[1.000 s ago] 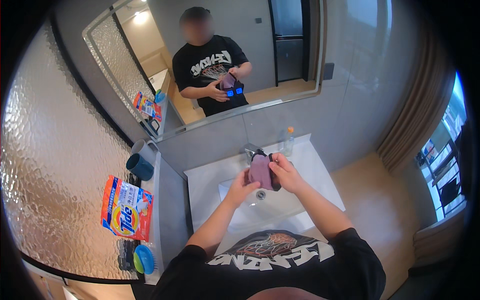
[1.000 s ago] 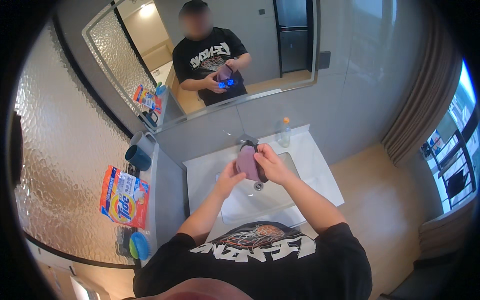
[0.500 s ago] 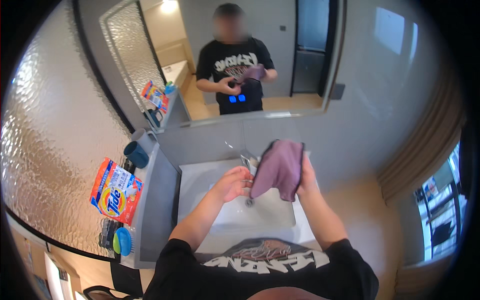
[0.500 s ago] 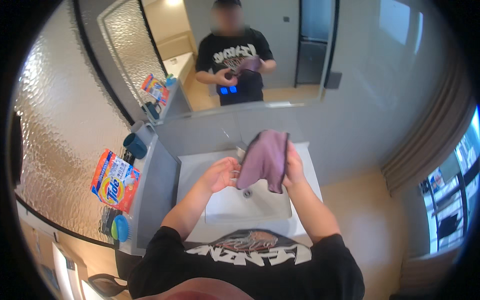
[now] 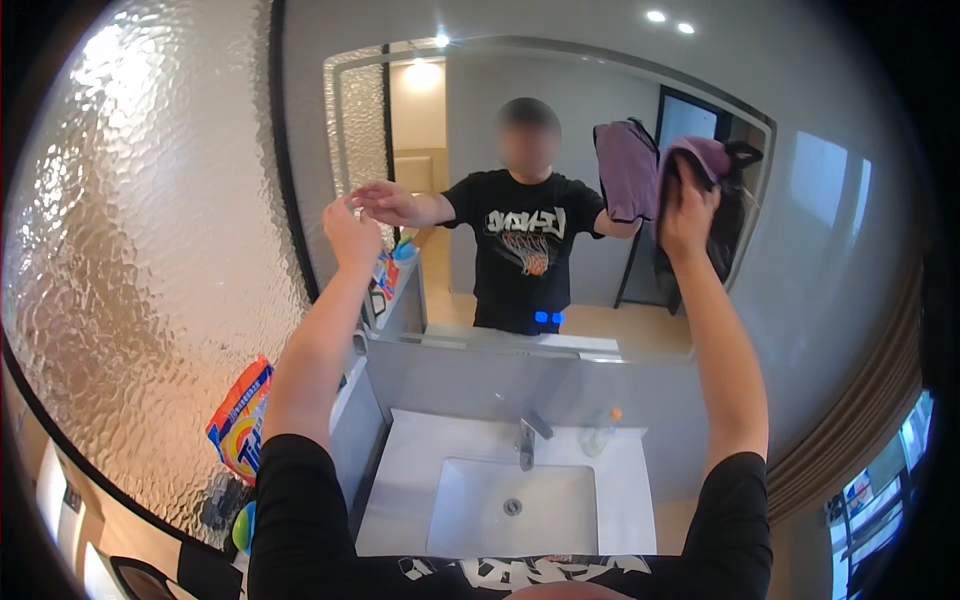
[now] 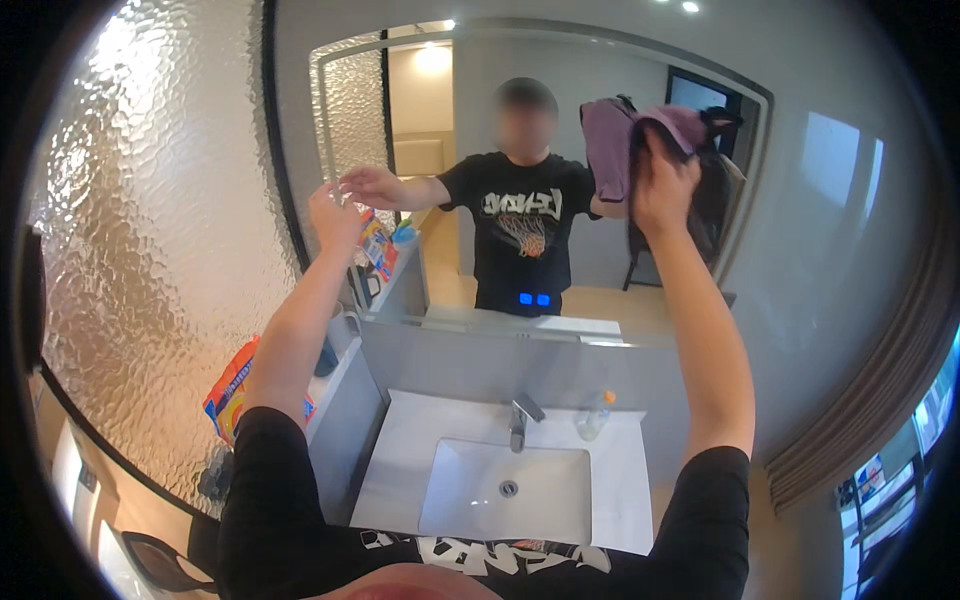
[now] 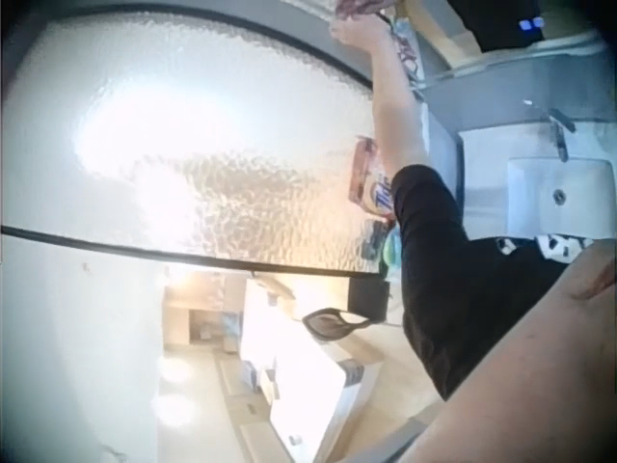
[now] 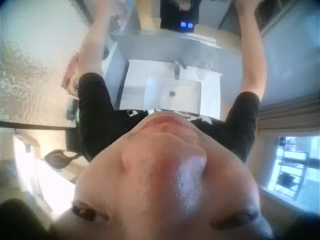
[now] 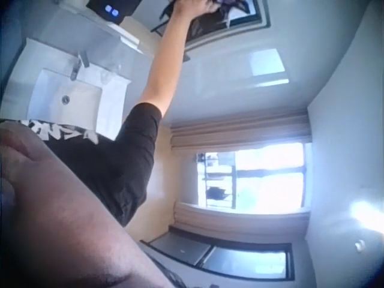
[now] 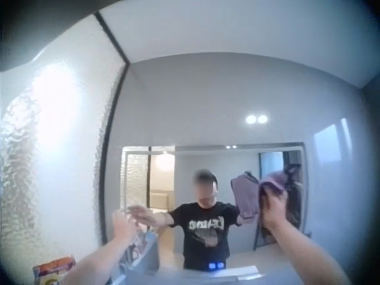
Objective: The person wets a cloth in a sink and wipes down a bathroom mirror.
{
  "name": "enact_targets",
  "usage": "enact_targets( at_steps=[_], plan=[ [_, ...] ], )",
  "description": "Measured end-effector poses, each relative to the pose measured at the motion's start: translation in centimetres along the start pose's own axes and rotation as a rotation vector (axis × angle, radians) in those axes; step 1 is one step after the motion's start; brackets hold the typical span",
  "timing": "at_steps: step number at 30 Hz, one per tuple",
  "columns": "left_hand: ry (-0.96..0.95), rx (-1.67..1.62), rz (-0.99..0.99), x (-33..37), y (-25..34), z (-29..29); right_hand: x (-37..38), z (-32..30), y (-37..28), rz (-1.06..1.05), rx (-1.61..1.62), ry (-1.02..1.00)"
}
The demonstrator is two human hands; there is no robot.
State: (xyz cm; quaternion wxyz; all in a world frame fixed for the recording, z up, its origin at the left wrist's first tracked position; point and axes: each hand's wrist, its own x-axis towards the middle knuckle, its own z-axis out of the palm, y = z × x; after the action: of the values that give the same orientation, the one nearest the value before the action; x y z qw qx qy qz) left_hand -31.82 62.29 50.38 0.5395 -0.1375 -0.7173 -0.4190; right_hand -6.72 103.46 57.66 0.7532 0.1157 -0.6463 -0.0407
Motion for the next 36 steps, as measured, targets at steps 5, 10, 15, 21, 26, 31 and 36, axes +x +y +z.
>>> enact_targets(
  at_steps=[5,10,15,21,26,31,36],
  plan=[
    [0.067,0.005,0.343,-0.3,0.0,2.2,7.2,14.0,-9.7,-0.038,0.195,-0.243],
    [-0.011,0.004,0.399,-2.5,-0.1,2.6,13.3,24.6,-22.7,-0.341,0.001,-0.9],
    [-0.018,0.018,0.416,-3.4,1.4,2.9,13.3,31.6,-24.6,-0.266,0.217,-0.403],
    [0.066,0.032,0.437,-3.5,-0.4,0.7,16.0,25.7,-20.3,-0.091,0.049,-0.311],
    [0.102,-0.026,0.455,-2.3,-0.6,-0.2,14.6,17.0,0.6,-0.306,-0.751,-0.088],
    [0.15,-0.02,0.413,0.3,-1.4,-1.2,12.5,10.8,3.7,0.059,-0.616,-0.004],
    [0.143,0.02,0.349,-0.6,-0.6,-0.5,16.6,15.8,-10.9,0.057,-0.561,-0.513]
  ],
)
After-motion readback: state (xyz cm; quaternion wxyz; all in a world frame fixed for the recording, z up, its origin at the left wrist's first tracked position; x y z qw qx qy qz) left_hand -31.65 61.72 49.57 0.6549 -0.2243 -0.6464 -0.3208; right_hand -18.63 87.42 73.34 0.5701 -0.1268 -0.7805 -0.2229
